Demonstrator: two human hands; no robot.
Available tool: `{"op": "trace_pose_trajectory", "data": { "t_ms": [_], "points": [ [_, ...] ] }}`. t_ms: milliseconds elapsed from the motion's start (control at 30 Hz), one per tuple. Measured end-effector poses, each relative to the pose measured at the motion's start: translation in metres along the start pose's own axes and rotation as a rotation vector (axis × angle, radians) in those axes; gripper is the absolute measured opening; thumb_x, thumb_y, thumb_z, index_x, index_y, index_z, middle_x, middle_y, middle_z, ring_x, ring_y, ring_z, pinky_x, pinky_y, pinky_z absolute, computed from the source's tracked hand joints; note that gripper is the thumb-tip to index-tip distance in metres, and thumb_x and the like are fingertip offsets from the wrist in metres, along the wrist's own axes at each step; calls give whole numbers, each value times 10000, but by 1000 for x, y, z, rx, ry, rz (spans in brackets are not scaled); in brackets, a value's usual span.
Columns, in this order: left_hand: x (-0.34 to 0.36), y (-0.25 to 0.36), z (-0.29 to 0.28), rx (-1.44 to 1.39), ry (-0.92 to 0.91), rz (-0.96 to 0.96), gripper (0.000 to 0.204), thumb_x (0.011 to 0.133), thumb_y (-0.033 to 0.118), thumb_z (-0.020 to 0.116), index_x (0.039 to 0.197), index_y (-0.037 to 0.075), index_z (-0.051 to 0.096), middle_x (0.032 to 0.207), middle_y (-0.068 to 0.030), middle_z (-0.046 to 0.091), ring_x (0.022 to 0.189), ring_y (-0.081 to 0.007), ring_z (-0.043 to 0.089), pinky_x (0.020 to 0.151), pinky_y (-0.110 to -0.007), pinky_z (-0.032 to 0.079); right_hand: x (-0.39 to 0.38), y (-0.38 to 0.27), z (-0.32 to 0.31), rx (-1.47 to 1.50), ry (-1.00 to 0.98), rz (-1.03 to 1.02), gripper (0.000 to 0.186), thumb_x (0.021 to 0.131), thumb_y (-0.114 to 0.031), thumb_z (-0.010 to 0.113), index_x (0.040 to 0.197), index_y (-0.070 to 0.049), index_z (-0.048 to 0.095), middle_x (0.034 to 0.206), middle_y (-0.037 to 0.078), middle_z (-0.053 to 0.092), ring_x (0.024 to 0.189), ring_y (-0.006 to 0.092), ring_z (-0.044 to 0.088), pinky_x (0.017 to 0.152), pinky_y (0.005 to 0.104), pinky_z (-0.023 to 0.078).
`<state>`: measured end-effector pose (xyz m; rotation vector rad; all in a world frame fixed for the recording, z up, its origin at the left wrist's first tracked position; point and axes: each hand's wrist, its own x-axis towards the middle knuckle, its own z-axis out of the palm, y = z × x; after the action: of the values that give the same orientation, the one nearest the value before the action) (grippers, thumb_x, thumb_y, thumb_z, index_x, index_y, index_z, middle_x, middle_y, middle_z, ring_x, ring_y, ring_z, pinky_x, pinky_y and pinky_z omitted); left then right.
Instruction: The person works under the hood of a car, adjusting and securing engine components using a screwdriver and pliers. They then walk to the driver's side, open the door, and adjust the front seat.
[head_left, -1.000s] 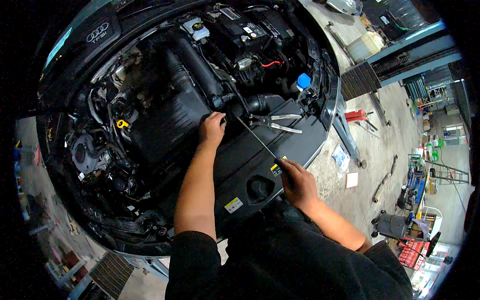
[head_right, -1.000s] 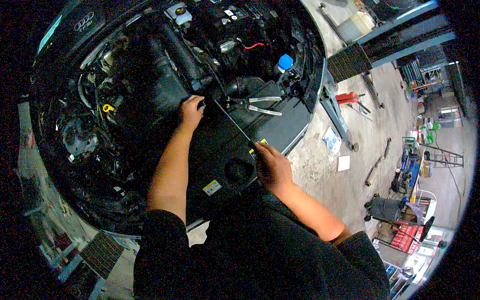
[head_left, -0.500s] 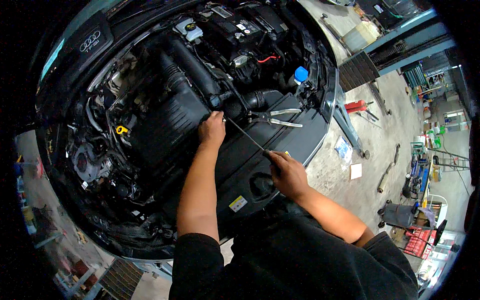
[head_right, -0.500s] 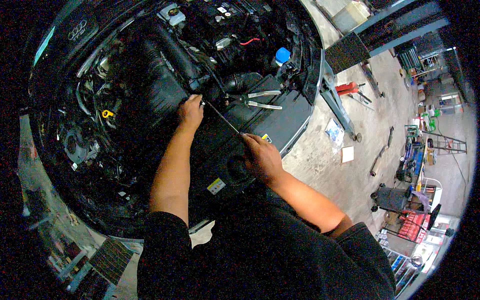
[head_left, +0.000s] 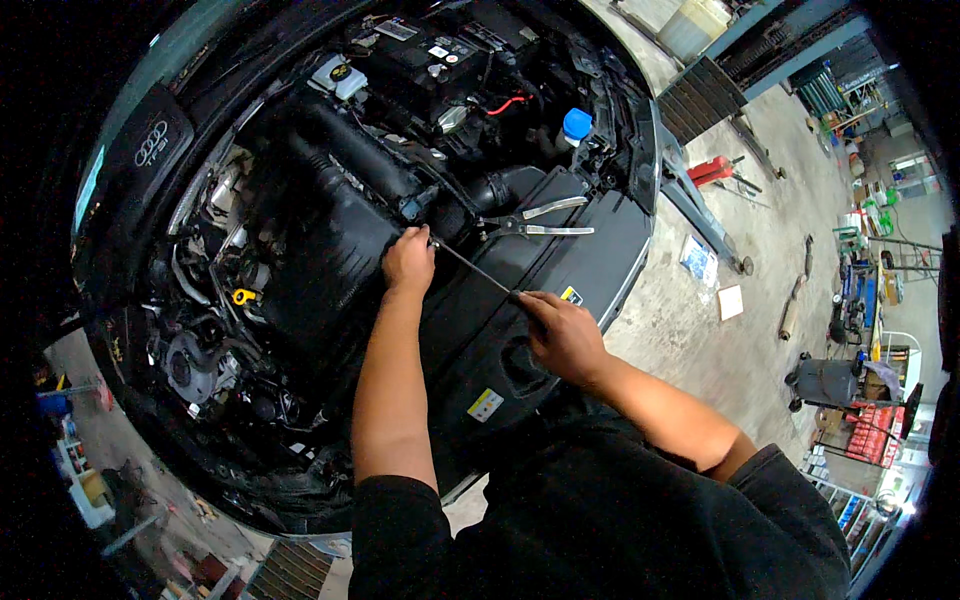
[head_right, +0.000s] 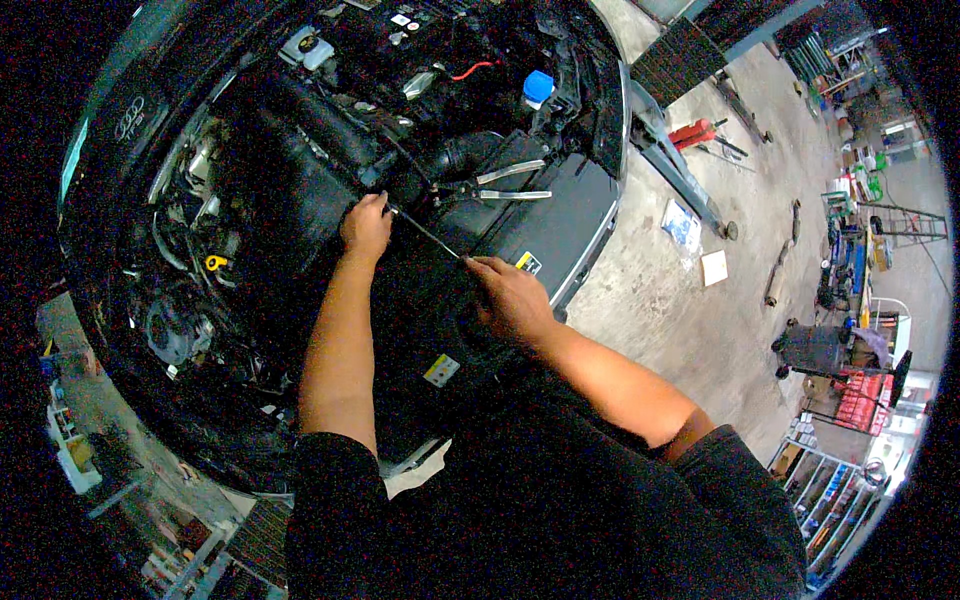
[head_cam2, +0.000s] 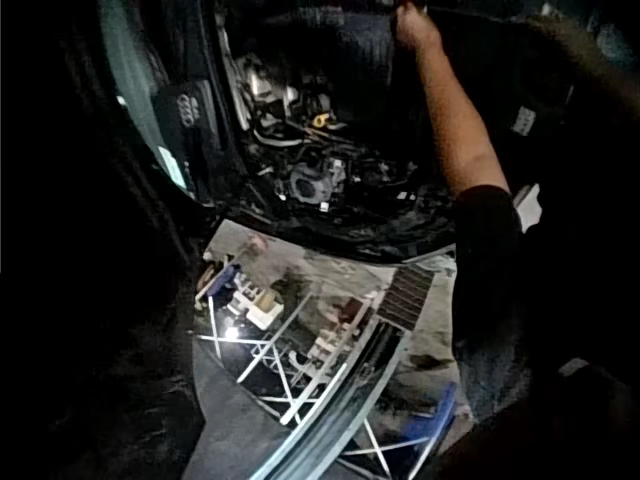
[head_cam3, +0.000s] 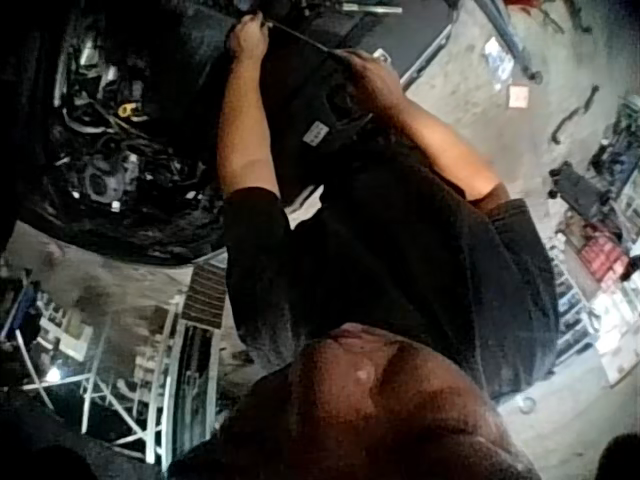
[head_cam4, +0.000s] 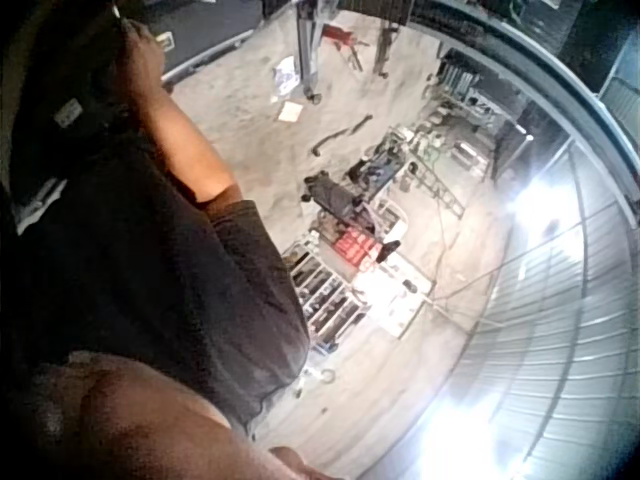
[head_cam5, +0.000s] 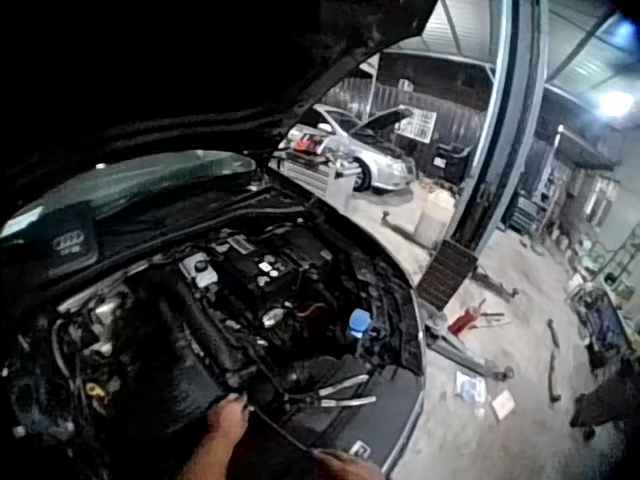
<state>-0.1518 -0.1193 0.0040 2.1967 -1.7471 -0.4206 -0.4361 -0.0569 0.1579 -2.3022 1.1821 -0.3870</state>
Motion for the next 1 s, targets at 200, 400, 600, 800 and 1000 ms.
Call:
{"op": "trace_pose_trajectory", "data": {
  "t_ms": [200,400,600,800,1000],
  "points": [
    [3,12,-11,25,-85,-40,448,927,218,693,1352,101,617,1311,-110,632,1147,-353,627,953,-460,530,-2,1,-1,38,8,27,458,805,-17,638,1262,-48,640,1247,141,668,1038,377,671,872,462,560],
    [7,7,-8,57,-92,-23,448,918,215,707,1343,99,624,1304,-104,635,1138,-345,634,955,-446,532,1,4,-1,32,-67,52,543,790,-113,675,1324,-61,595,1317,150,626,1083,383,660,914,464,565],
    [3,2,-7,20,-53,-23,436,911,207,712,1334,131,642,1275,-77,647,1102,-335,649,912,-448,540,1,10,16,235,-17,203,486,839,-149,678,1308,-48,603,1185,195,688,1051,401,667,907,453,559],
    [2,8,-6,38,-4,1,414,913,212,703,1321,152,660,1246,-36,661,1042,-325,674,851,-464,547,6,9,18,744,-193,773,422,892,-207,669,1280,-50,615,1110,220,705,1003,371,694,866,460,562],
    [0,1,-4,7,-22,-49,405,919,221,701,1318,159,667,1269,-27,654,1044,-322,678,865,-451,545,3,-14,17,-43,-99,254,368,960,-238,610,1268,-38,611,1120,206,684,965,383,684,808,486,555]
  ]
}}
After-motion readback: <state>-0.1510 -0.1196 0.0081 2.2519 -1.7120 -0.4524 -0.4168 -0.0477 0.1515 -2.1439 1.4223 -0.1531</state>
